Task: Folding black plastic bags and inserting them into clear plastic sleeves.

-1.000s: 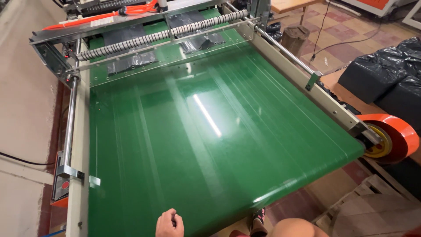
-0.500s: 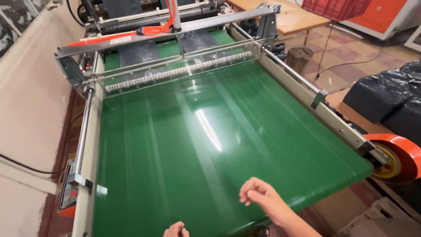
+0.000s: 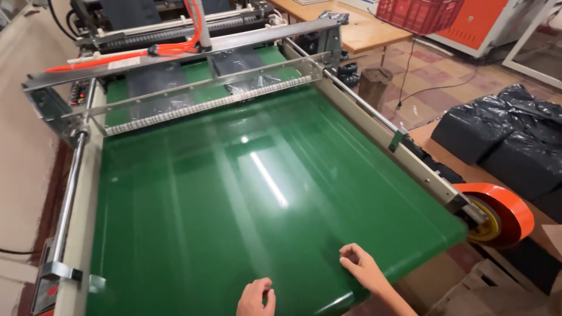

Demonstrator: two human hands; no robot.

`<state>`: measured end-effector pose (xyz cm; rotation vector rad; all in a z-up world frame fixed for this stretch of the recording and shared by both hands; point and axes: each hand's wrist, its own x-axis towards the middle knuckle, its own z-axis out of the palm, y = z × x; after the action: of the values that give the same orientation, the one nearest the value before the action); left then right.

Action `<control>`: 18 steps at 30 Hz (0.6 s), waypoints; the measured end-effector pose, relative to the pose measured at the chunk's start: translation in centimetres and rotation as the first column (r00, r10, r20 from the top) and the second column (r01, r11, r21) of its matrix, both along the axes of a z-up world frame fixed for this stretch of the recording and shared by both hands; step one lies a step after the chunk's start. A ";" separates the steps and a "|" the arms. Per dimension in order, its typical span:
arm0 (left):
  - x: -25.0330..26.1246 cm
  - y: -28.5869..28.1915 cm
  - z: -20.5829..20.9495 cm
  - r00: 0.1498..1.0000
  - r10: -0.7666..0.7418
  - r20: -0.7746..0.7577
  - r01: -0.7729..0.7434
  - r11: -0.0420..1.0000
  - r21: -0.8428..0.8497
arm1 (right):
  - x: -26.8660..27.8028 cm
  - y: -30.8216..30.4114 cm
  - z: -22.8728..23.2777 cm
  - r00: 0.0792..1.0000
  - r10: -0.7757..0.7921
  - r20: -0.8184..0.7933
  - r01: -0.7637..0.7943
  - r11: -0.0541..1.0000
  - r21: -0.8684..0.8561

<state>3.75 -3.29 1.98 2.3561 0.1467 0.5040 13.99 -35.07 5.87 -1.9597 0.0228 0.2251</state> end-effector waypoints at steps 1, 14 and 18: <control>0.5 -0.7 0.2 1.000 -0.005 -0.004 0.005 1.000 0.002 | 0.2 -0.6 0.2 1.000 -0.005 -0.004 0.005 1.000 0.002; 7.0 -6.0 1.2 0.935 -0.278 -0.220 0.296 0.954 0.055 | 5.1 -8.3 -0.1 0.988 -0.085 0.130 0.117 0.958 -0.263; 7.8 -7.5 2.4 0.946 -0.307 -0.105 0.317 0.944 0.097 | 5.7 -9.8 0.2 0.982 -0.119 0.146 0.158 0.944 -0.290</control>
<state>11.51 -10.82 4.42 2.4510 -0.2193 0.2583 19.73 -44.84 6.10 -2.2622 0.1184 0.0018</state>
